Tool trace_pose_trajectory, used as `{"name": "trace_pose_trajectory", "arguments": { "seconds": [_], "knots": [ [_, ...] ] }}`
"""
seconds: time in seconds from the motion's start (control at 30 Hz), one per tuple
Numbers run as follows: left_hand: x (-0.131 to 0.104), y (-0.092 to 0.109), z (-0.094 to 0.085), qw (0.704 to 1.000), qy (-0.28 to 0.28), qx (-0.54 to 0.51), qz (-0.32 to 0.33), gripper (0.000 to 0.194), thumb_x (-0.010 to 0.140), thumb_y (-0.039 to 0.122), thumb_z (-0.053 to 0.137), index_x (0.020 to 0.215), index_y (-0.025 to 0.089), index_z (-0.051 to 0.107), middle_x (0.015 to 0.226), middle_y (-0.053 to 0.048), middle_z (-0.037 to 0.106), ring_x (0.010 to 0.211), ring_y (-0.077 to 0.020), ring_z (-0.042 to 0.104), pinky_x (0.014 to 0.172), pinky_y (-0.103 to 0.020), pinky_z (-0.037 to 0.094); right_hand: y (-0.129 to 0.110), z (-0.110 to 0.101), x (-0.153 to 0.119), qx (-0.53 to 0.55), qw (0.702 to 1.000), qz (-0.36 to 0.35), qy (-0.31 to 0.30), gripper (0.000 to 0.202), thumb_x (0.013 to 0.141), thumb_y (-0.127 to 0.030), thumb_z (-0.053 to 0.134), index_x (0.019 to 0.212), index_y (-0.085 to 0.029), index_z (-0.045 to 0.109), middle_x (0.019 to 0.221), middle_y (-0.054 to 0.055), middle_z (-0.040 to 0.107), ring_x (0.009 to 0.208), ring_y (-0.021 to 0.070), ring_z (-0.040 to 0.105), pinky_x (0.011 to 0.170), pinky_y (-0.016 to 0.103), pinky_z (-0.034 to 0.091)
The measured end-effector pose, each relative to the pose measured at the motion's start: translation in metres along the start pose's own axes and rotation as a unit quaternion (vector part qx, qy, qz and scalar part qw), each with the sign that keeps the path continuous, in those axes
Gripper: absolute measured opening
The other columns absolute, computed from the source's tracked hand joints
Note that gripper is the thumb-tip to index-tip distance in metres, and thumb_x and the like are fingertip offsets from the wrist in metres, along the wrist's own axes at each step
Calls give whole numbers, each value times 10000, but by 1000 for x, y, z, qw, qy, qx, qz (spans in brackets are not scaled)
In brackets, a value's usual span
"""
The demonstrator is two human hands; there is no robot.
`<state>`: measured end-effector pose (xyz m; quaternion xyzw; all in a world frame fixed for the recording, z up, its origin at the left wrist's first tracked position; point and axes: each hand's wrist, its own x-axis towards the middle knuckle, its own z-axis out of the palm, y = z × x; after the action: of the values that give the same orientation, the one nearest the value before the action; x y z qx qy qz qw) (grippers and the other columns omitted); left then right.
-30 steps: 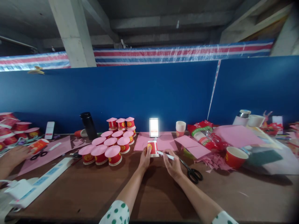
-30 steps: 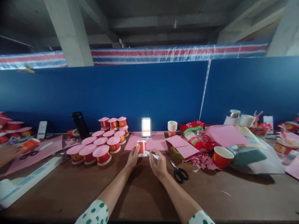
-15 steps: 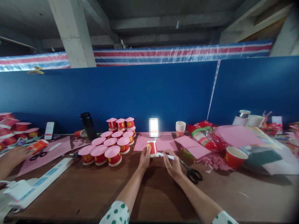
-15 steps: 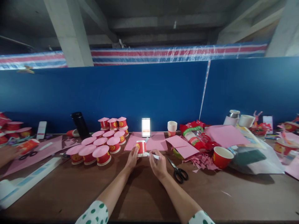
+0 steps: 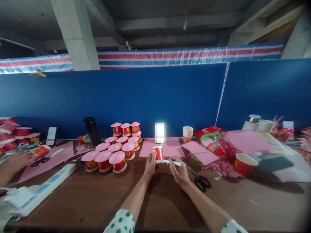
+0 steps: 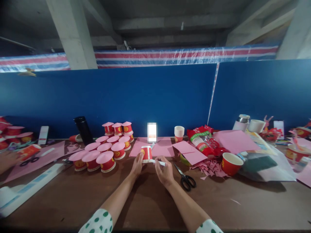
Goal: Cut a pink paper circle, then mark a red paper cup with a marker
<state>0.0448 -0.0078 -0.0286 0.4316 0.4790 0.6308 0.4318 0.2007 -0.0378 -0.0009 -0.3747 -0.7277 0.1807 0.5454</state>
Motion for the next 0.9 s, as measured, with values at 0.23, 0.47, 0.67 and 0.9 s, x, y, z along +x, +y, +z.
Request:
{"name": "trace_pose_trajectory", "arguments": {
  "seconds": [0.23, 0.47, 0.67, 0.9],
  "knots": [
    [-1, 3, 1, 1000, 2, -5, -6, 547, 708, 622, 455, 968, 150, 550, 691, -31, 557, 557, -131, 511, 510, -247, 416, 1, -1, 1, -13, 1000, 1, 19, 148, 852, -250, 422, 767, -176, 519, 656, -1, 544, 564, 122, 489, 564, 207, 383],
    [2, 0, 1, 999, 2, -37, -3, 517, 723, 588, 471, 990, 152, 544, 775, -58, 585, 645, -163, 552, 576, -278, 453, 1, 0, 0, 16, 1000, 6, 4, 167, 862, -262, 408, 759, -182, 513, 639, -5, 538, 554, 123, 485, 544, 207, 377],
    [4, 0, 1, 998, 0, -62, -19, 523, 706, 589, 491, 990, 152, 540, 797, -71, 597, 679, -180, 567, 595, -295, 465, 3, 1, 0, -11, 1000, 8, 3, 162, 856, -259, 419, 759, -179, 520, 634, -9, 538, 549, 117, 488, 556, 207, 376],
    [6, -3, 0, 998, 2, -53, -14, 493, 714, 599, 464, 895, 150, 556, 706, -49, 567, 587, -152, 528, 549, -281, 445, 3, 0, 1, -9, 1000, 5, 17, 160, 857, -253, 417, 756, -177, 514, 651, -2, 546, 564, 119, 493, 556, 210, 376]
  ]
}}
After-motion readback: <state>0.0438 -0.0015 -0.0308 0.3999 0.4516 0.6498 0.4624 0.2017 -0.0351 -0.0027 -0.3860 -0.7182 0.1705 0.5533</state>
